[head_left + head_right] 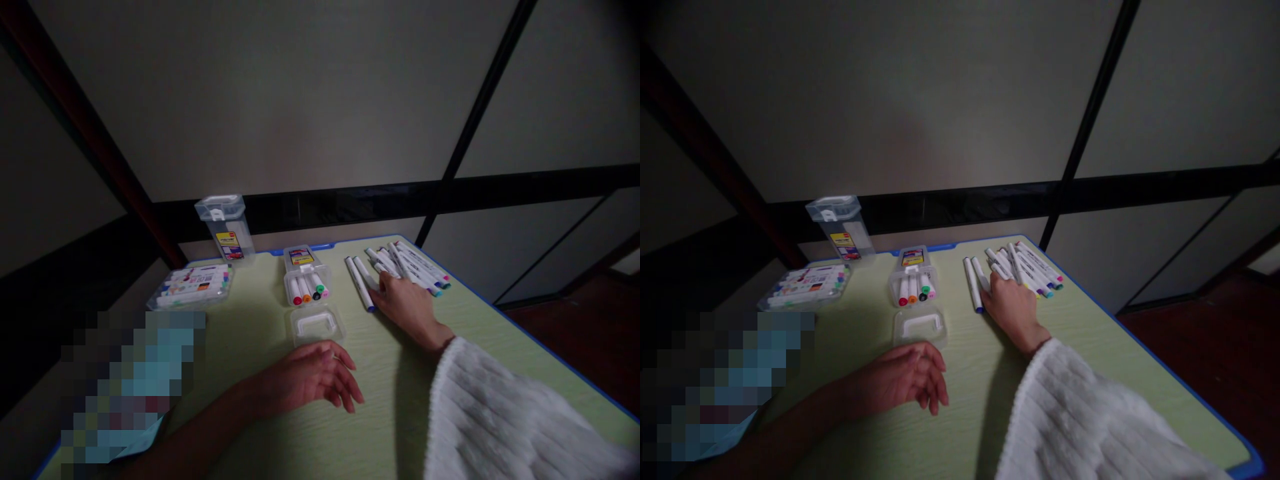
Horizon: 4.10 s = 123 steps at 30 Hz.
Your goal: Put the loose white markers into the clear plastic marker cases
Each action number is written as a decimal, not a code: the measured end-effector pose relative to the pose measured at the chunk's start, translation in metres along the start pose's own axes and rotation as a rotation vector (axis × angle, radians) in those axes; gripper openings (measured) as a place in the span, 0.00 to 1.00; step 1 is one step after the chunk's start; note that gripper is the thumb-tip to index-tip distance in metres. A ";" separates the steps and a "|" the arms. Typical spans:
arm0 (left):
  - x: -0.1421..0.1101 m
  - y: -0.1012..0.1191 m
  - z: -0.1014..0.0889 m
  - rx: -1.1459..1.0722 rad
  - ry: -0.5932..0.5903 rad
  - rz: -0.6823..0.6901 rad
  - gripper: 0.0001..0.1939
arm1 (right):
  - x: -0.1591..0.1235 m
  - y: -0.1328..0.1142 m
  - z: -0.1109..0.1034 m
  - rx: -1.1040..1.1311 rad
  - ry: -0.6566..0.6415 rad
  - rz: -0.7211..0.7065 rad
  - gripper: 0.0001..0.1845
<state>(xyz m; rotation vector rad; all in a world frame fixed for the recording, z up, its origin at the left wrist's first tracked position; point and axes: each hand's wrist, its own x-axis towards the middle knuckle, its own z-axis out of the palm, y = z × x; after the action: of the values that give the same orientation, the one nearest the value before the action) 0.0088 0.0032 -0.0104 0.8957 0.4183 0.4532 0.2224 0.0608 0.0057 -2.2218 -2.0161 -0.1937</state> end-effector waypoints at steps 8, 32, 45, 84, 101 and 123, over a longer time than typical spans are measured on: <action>0.000 0.000 0.001 0.001 0.001 -0.003 0.19 | -0.001 -0.002 -0.002 -0.037 -0.066 0.005 0.20; 0.000 0.000 0.000 -0.012 -0.003 0.001 0.19 | -0.007 -0.008 0.004 0.489 0.227 -0.215 0.13; 0.000 0.001 -0.001 -0.015 0.001 -0.019 0.20 | -0.014 -0.009 0.006 0.626 0.565 -0.709 0.11; -0.010 0.006 -0.011 -0.048 -0.175 0.046 0.16 | -0.022 -0.018 0.008 0.810 0.413 -0.759 0.11; -0.010 0.005 -0.011 -0.058 -0.219 0.107 0.13 | -0.032 -0.045 0.000 1.893 -0.201 -0.203 0.17; -0.011 0.014 0.003 0.211 -0.118 -0.116 0.24 | -0.041 -0.054 -0.009 2.133 -0.327 -0.028 0.21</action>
<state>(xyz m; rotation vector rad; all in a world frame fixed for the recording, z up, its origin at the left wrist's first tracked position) -0.0014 0.0026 0.0045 1.0905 0.4128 0.2507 0.1643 0.0246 0.0081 -0.6775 -0.9088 1.5171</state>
